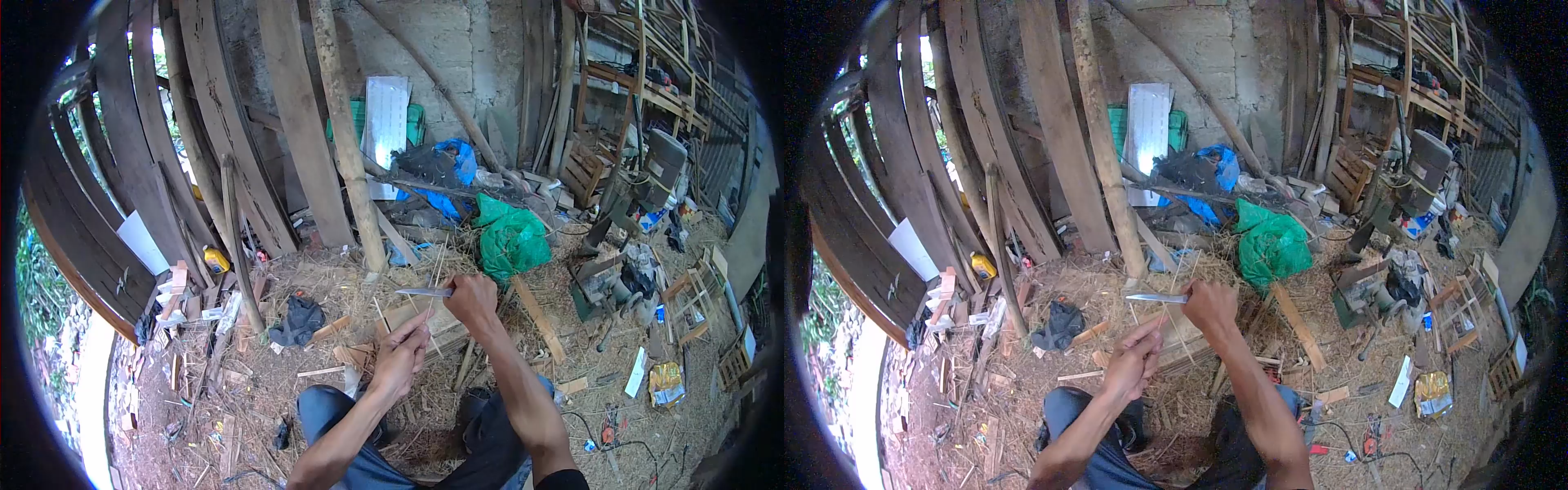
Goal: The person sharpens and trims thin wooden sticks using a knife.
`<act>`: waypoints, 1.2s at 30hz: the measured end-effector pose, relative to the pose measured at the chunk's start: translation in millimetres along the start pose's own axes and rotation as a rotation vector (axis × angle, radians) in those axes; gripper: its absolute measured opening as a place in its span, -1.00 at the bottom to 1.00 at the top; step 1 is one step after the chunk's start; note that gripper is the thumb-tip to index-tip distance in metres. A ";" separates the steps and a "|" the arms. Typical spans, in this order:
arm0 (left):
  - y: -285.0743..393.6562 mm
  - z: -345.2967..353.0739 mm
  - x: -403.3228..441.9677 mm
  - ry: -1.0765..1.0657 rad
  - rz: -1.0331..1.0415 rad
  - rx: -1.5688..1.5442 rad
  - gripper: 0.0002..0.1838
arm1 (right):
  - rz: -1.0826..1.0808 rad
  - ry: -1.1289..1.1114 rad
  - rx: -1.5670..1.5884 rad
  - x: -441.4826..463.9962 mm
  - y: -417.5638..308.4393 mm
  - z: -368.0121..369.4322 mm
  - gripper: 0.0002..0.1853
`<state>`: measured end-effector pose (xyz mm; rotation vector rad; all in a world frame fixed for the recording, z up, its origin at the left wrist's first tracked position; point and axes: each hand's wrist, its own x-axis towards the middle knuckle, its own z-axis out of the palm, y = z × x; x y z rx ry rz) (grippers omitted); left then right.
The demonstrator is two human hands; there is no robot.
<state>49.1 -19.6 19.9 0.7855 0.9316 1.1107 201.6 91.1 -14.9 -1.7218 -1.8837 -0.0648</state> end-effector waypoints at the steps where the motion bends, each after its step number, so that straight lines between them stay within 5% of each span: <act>1: 2.0 0.9 -1.6 0.018 -0.018 0.009 -0.63 | -0.019 0.004 -0.001 0.6 3.0 5.1 -0.73; 3: -2.6 -3.6 -7.0 0.021 -0.019 0.060 -0.63 | -0.037 0.009 -0.001 2.2 9.5 10.3 -0.69; 5: -8.1 -8.2 -12.5 0.020 -0.006 0.110 -0.63 | 0.294 0.028 0.018 10.7 28.6 3.2 -0.75; 12: 0.0 -22.0 -6.4 0.061 0.007 0.095 -0.64 | 0.309 0.071 0.125 1.7 41.5 -8.1 -0.78; 16: -3.6 -14.7 8.7 0.065 0.014 0.068 -0.65 | -0.263 0.085 0.064 -29.6 -3.3 -13.8 -0.84; 31: -5.5 -8.5 -5.7 0.033 0.044 0.234 -0.67 | -0.070 -0.008 -0.079 -3.7 22.4 -2.3 -0.81; 36: -4.1 -11.3 -18.7 0.018 -0.006 0.263 -0.67 | 0.257 -0.034 -0.111 8.3 42.1 -14.8 -0.71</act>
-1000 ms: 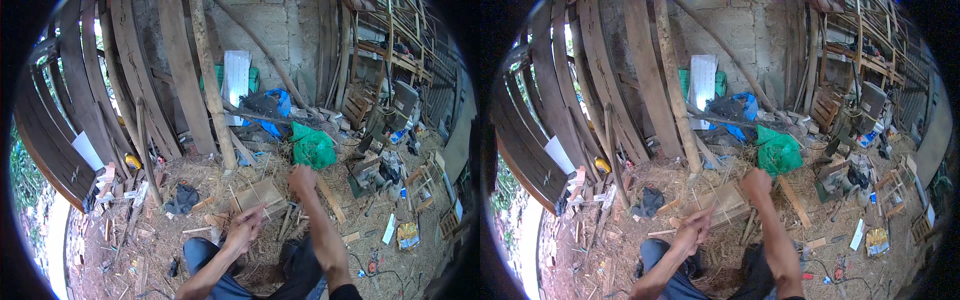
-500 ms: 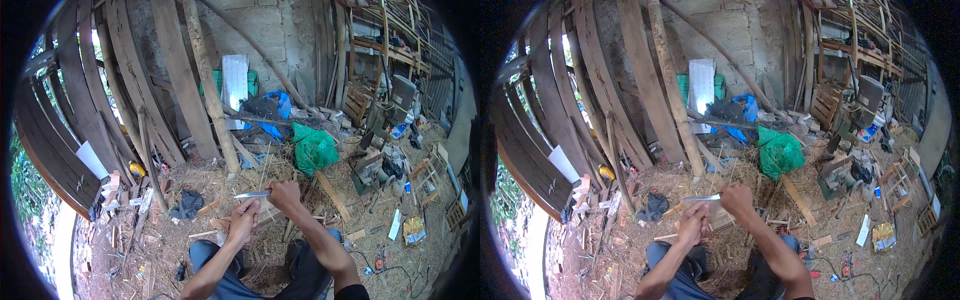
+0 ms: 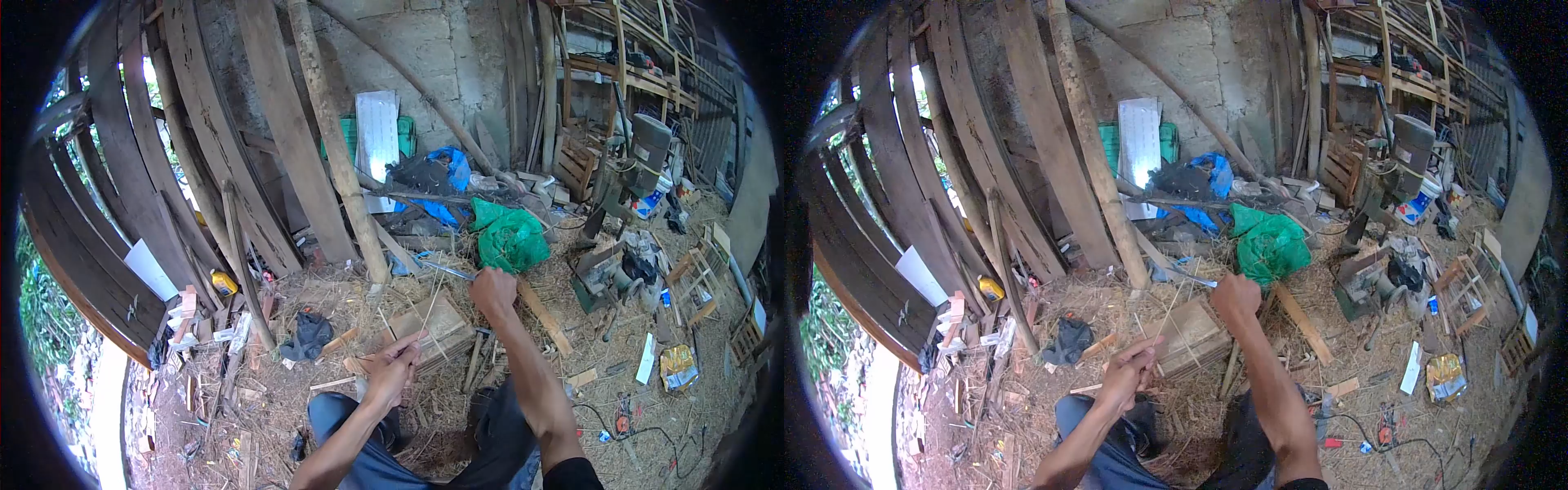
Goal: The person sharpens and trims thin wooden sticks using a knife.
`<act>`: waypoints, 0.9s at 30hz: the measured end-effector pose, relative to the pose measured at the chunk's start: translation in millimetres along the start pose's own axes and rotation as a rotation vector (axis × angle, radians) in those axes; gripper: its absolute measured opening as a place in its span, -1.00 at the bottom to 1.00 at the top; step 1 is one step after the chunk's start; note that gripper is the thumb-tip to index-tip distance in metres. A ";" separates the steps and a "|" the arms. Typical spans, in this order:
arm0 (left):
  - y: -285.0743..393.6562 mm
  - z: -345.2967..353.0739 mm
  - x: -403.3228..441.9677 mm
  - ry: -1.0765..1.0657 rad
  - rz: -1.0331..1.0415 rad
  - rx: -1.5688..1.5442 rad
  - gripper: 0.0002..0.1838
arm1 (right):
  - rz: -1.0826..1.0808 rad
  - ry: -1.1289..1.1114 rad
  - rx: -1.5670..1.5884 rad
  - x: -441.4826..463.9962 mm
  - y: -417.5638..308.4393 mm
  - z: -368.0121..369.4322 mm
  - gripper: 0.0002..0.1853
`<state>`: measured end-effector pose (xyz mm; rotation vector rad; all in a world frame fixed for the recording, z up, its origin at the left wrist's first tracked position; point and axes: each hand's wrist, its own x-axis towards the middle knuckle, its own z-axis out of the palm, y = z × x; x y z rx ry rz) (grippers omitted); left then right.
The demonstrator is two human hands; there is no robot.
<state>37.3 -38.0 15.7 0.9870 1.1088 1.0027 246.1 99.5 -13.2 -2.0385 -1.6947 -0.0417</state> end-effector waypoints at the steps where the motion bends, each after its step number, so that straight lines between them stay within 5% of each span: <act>1: 1.8 1.3 -2.8 0.004 -0.026 -0.001 -0.67 | 0.054 -0.029 -0.020 1.6 2.6 2.9 -0.65; 4: 1.7 -1.8 -14.9 0.000 -0.035 0.021 -0.67 | 0.265 -0.077 0.076 4.5 20.7 -3.8 -0.61; 7: 6.3 -13.2 -15.3 -0.015 -0.027 -0.008 -0.66 | 0.251 -0.125 0.326 5.5 36.7 11.7 -0.63; 10: 3.5 -15.8 -2.2 -0.057 -0.052 -0.090 -0.66 | 0.116 -0.170 1.301 -3.9 4.8 30.6 -0.75; 11: 2.5 -13.8 2.1 -0.070 -0.079 -0.105 -0.66 | 0.112 -0.159 1.293 -7.3 -3.6 15.4 -0.75; 13: -0.7 -5.8 5.2 -0.088 -0.086 -0.084 -0.67 | 0.065 -0.536 1.520 -21.8 -15.0 -16.1 -0.74; 18: -7.1 3.0 17.7 -0.144 -0.103 -0.052 -0.71 | 0.061 -0.510 1.559 -24.1 -17.5 -19.5 -0.79; 23: -12.6 -8.7 56.4 -0.281 -0.300 -0.419 -0.71 | 0.045 -0.593 1.512 -26.5 -15.6 -19.2 -0.83; 27: -23.0 2.7 63.6 -0.150 -0.229 -0.371 -0.72 | 0.033 -0.563 1.567 -26.0 -13.9 -17.0 -0.83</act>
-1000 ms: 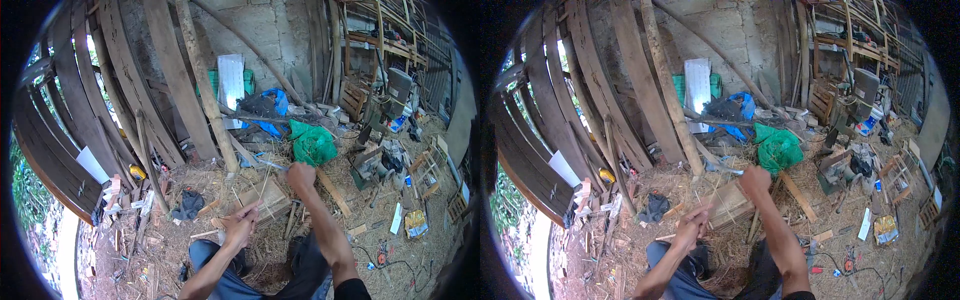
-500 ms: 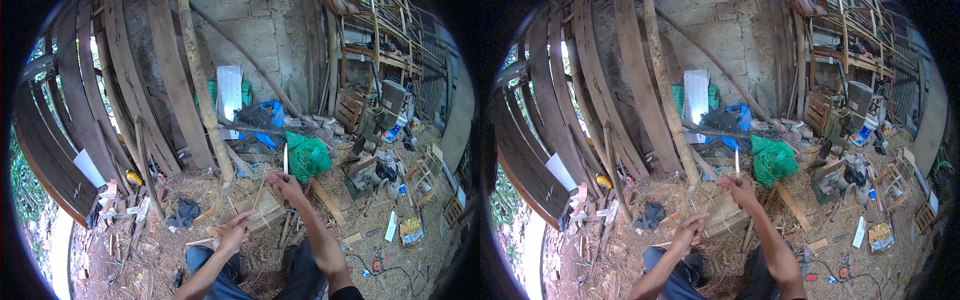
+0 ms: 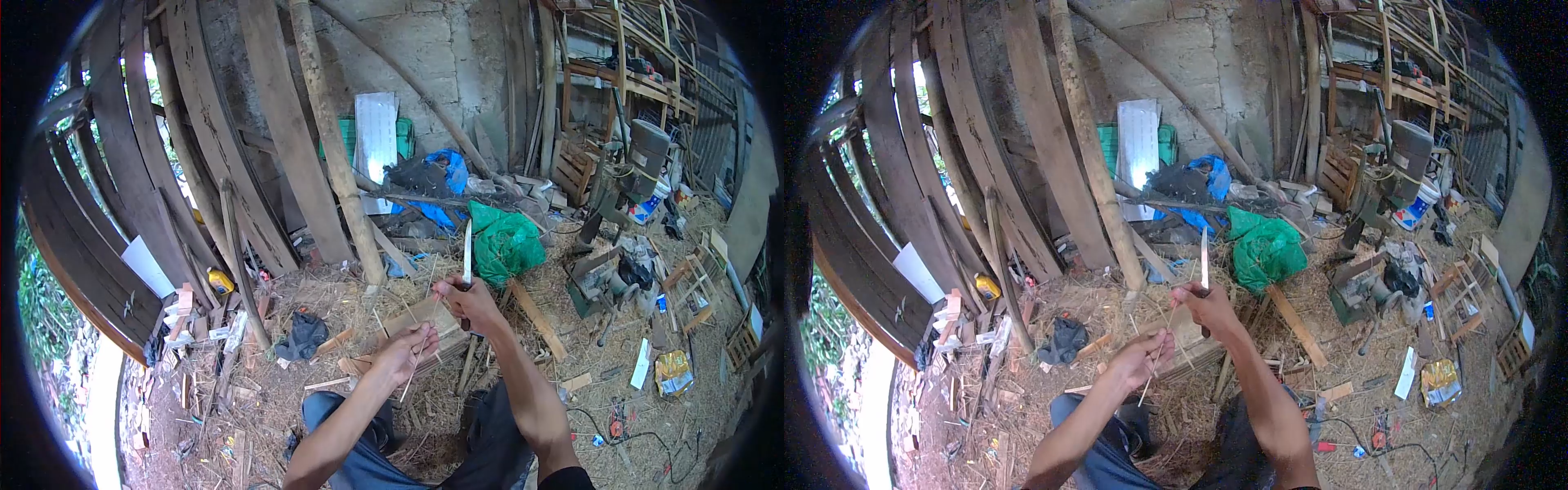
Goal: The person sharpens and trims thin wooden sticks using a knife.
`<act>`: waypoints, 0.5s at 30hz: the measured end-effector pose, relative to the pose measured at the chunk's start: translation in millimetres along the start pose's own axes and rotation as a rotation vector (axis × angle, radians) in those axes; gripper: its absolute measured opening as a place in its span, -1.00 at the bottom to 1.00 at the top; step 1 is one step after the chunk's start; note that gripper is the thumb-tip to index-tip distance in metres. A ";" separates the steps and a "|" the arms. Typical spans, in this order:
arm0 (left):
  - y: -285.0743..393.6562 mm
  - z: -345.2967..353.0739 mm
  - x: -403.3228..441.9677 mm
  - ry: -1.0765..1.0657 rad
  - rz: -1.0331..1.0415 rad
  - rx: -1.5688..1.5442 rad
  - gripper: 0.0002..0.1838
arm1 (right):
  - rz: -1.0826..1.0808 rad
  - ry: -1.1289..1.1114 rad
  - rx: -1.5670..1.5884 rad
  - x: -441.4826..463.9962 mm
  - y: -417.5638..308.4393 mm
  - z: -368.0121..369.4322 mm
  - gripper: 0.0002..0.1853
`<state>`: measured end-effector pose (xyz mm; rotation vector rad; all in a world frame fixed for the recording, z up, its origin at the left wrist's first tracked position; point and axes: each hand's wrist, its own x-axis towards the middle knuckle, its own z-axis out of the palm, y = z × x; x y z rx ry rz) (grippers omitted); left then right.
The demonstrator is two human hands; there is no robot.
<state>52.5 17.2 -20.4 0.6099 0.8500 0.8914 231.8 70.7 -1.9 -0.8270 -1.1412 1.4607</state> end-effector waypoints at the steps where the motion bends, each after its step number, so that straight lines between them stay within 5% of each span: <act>1: -2.3 2.4 0.0 0.041 0.004 -0.044 -0.74 | 0.007 -0.003 -0.001 -0.8 -0.8 0.1 -0.83; 6: 1.1 2.8 5.0 0.247 0.173 0.046 -0.79 | 0.057 -0.081 -0.094 -7.1 -6.3 0.6 -0.80; 8: 8.2 -20.7 20.4 0.259 0.526 0.244 -0.85 | 0.040 -0.105 -0.163 -14.0 -14.4 9.8 -0.82; 12: 38.7 -23.4 1.0 0.344 0.312 0.333 -0.80 | 0.098 -0.025 -0.182 -12.6 -16.8 11.9 -0.80; 15: 12.4 -11.4 -15.0 0.211 0.538 0.794 -0.66 | 0.063 -0.015 -0.122 -7.0 -7.9 10.5 -0.79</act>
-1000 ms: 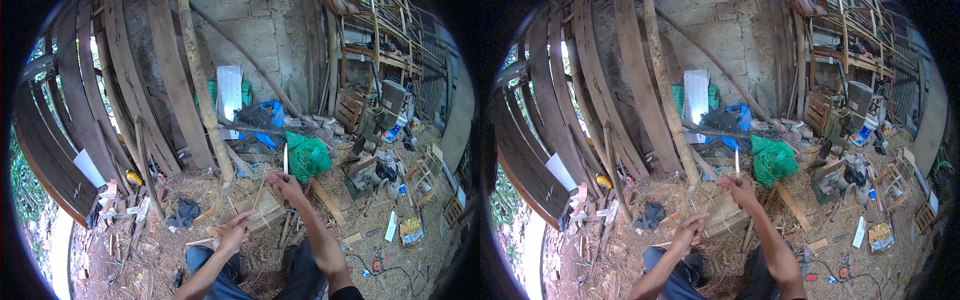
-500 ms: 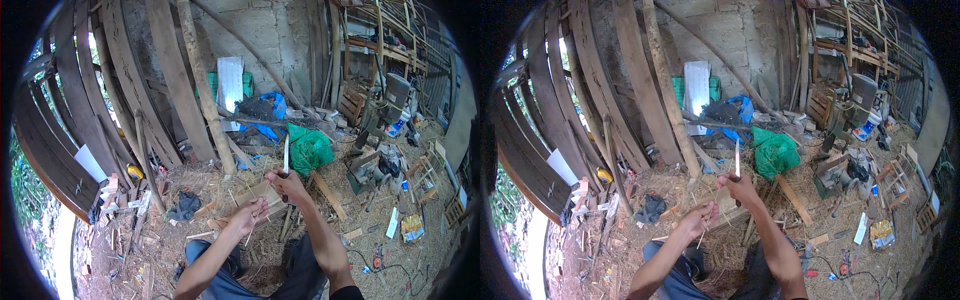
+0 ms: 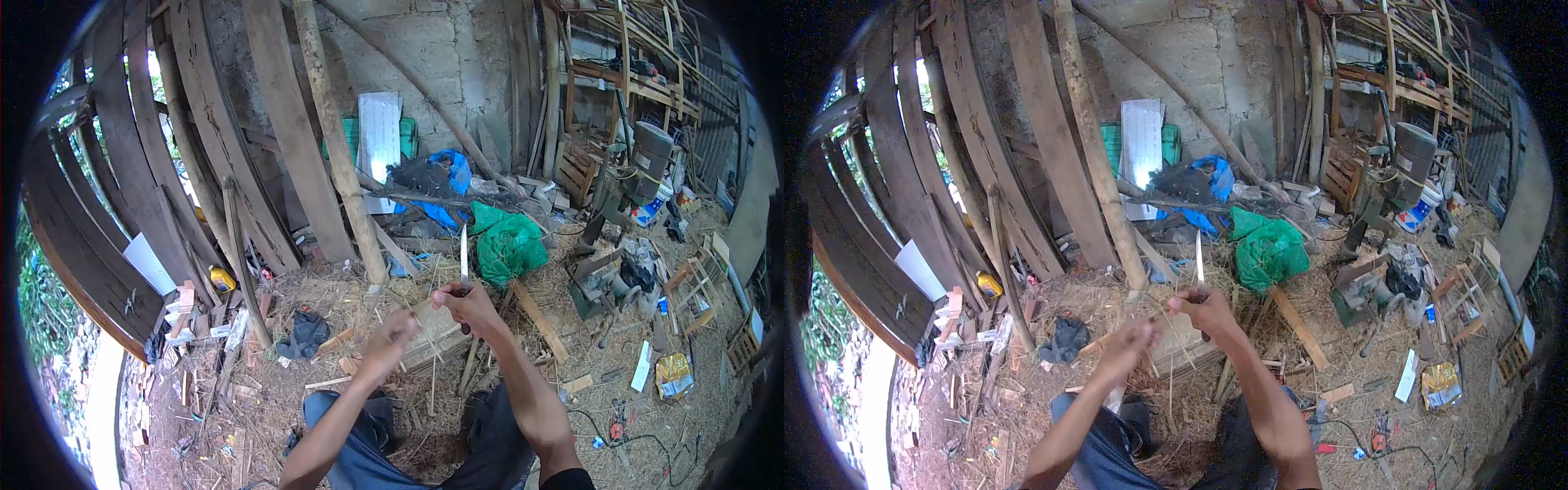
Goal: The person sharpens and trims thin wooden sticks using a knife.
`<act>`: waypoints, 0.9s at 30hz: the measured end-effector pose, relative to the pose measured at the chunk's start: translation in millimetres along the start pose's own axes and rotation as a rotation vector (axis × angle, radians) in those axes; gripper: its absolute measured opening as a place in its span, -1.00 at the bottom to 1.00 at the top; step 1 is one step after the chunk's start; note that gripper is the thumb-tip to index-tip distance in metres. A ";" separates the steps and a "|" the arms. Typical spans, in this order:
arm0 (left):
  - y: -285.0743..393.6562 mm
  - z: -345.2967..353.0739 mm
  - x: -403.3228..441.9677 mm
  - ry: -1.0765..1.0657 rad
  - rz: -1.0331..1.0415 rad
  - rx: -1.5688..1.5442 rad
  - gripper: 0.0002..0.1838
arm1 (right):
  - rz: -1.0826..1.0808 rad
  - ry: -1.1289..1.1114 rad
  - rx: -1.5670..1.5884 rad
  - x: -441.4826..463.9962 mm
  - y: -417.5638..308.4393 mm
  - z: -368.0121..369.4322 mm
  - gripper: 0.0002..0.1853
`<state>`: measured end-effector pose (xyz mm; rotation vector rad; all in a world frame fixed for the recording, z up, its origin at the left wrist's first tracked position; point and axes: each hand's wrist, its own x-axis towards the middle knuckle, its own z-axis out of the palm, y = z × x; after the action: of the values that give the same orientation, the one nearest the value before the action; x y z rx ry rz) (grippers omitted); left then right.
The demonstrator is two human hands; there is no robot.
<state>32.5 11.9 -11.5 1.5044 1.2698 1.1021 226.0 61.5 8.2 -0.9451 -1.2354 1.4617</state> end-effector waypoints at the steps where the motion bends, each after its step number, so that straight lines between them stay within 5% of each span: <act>1: 6.9 5.1 -9.5 0.001 0.000 0.000 -0.66 | -0.022 0.011 0.046 1.8 4.1 0.3 -0.78; 3: 17.2 13.5 -28.3 -0.262 -0.078 -0.285 -0.65 | -0.038 0.023 0.094 4.4 9.7 1.7 -0.76; 12: 18.5 7.1 -23.9 -0.102 -0.191 -0.485 -0.71 | -0.208 0.210 -0.062 10.7 18.9 3.3 -0.76; 14: 22.0 2.8 -18.6 -0.046 -0.190 -0.527 -0.69 | -0.449 0.242 -0.968 2.5 19.4 5.1 -0.85; 17: 24.4 3.4 -10.5 -0.119 -0.230 -0.677 -0.63 | -0.683 0.130 -1.211 -12.7 18.7 26.4 -0.85; 27: 36.1 8.5 -17.3 -0.126 -0.310 -0.928 -0.55 | -0.531 0.489 -1.325 -1.9 22.8 34.9 -0.89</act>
<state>47.6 -10.0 19.6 0.6376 0.6907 1.1285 188.9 51.0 -7.7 -1.4935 -1.8335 -0.1792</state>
